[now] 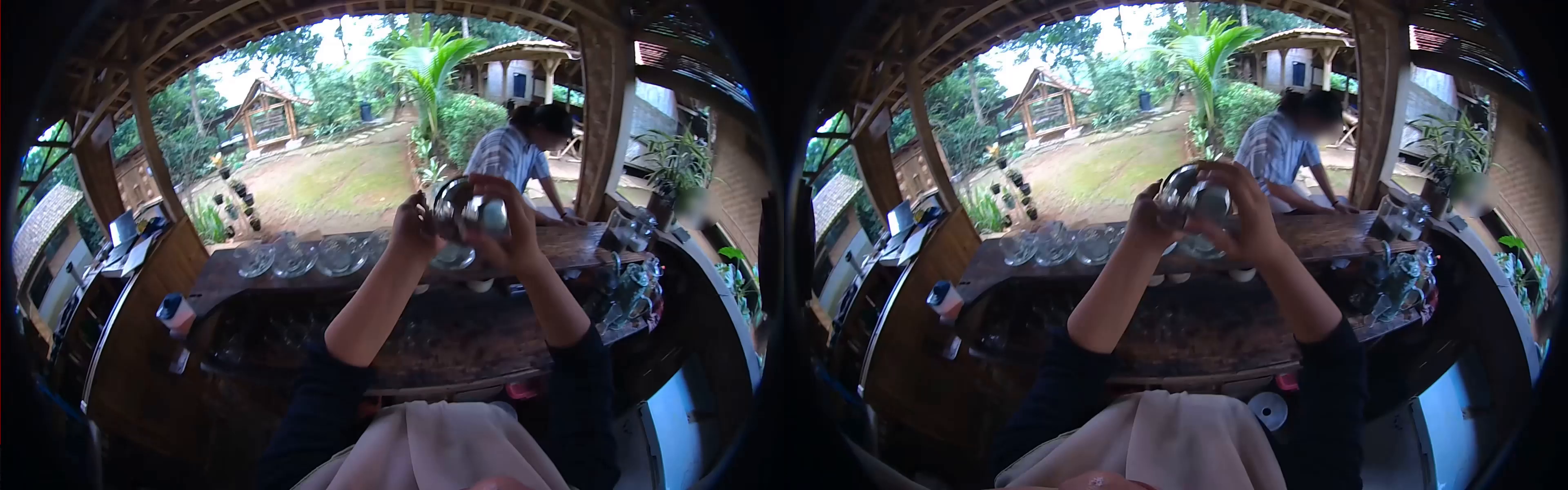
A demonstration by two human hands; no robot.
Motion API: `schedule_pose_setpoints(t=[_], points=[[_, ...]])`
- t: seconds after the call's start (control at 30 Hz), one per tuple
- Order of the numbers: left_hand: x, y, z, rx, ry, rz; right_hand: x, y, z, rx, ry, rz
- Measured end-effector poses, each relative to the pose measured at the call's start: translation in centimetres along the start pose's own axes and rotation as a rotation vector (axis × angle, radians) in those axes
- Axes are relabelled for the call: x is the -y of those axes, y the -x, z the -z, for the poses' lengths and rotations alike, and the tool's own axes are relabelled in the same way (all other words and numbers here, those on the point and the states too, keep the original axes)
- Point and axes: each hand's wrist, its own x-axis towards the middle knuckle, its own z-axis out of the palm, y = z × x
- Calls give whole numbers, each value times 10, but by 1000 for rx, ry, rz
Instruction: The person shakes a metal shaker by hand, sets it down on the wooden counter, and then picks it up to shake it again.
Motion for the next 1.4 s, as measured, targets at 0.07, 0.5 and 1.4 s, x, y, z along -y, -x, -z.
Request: schedule_pose_setpoints(t=[0.07, 0.5, 1.4], points=[[6, -8, -1, 633, -86, 41, 59, -12, 29, 38, 325, 331], [129, -138, -46, 839, -27, 486, 33, -2, 159, -125, 317, -305], [234, -188, -187, 535, -497, 334, 24, 15, 298, -228, 526, -132]])
